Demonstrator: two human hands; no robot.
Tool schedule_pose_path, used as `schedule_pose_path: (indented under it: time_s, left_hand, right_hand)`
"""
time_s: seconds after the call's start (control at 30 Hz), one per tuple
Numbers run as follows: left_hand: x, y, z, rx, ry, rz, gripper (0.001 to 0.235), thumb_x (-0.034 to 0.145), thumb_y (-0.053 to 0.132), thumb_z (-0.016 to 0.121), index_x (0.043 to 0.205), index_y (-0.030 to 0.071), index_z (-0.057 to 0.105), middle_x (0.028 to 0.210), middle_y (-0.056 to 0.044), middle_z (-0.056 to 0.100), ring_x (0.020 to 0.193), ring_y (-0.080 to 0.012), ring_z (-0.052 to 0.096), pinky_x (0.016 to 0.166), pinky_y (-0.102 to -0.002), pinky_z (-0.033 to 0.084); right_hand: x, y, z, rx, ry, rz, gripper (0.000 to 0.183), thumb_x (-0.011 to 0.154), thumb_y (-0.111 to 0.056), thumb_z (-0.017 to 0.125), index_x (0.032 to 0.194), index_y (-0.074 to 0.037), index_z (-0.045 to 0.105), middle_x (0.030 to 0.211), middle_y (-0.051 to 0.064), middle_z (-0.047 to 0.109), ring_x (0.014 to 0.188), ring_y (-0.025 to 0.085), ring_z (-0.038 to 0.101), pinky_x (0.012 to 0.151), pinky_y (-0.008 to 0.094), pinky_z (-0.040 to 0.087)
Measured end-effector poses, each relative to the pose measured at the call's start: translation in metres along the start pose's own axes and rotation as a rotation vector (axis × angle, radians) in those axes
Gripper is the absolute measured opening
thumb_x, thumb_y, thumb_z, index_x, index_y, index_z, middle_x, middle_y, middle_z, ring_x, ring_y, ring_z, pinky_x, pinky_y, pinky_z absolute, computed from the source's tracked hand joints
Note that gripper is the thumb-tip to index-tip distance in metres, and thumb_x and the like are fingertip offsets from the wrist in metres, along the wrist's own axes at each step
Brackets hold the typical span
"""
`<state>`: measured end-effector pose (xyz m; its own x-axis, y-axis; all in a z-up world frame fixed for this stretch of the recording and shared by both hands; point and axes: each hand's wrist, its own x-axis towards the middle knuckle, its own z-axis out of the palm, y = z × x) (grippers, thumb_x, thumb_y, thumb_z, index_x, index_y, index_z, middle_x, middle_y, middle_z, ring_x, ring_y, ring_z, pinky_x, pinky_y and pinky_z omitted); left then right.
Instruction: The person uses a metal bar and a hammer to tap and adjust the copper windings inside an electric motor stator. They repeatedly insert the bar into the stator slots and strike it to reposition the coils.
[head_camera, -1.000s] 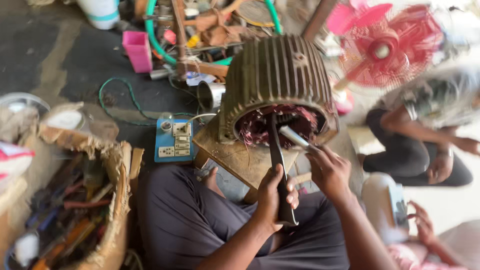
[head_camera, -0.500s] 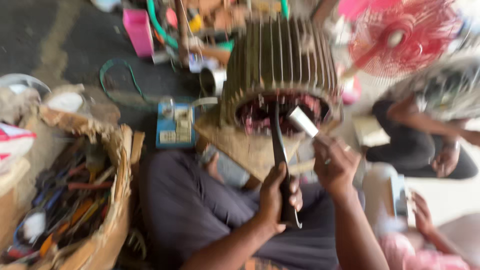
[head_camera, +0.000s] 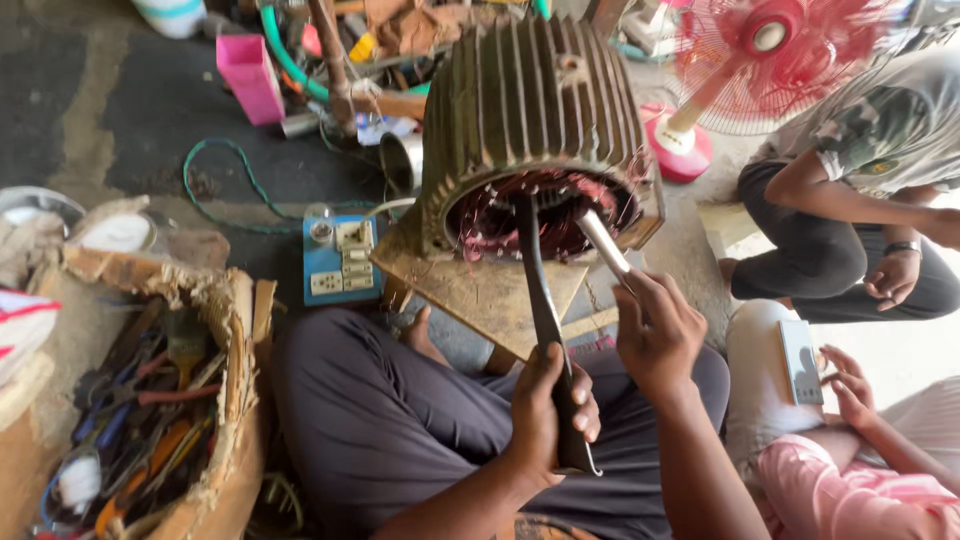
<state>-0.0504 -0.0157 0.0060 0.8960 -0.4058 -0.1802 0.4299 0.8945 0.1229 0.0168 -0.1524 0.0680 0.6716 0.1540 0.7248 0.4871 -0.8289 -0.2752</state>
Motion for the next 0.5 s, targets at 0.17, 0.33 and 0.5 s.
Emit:
schedule_pose_path:
  time_s: [0.17,0.33,0.5]
  left_hand:
    - [0.023,0.025,0.007,0.047,0.017,0.027,0.026,0.107,0.04,0.055,0.101,0.016,0.048,0.071,-0.002,0.055,0.049,-0.0103,0.053,0.044,-0.027,0.047]
    - [0.024,0.03,0.009,0.057,-0.019,0.067,0.033,0.107,0.041,0.056,0.1,0.01,0.048,0.071,-0.004,0.055,0.049,-0.011,0.054,0.044,-0.027,0.047]
    - [0.027,0.032,0.006,0.061,-0.051,0.099,0.028,0.106,0.04,0.056,0.099,0.014,0.048,0.07,-0.002,0.054,0.049,-0.0105,0.054,0.044,-0.026,0.047]
  right_hand:
    - [-0.01,0.012,-0.017,-0.132,0.305,-0.249,0.033,0.116,-0.006,0.067,0.139,0.005,0.046,0.111,0.021,0.066,0.09,0.028,0.068,0.083,0.036,0.056]
    - [-0.033,0.028,-0.019,0.207,0.439,-0.01,0.041,0.116,-0.017,0.059,0.146,0.005,0.043,0.108,0.017,0.068,0.077,0.018,0.061,0.066,0.025,0.048]
    - [-0.041,0.036,-0.018,0.189,0.508,-0.108,0.039,0.119,-0.018,0.06,0.146,0.0,0.038,0.104,0.017,0.062,0.076,0.018,0.061,0.065,0.026,0.05]
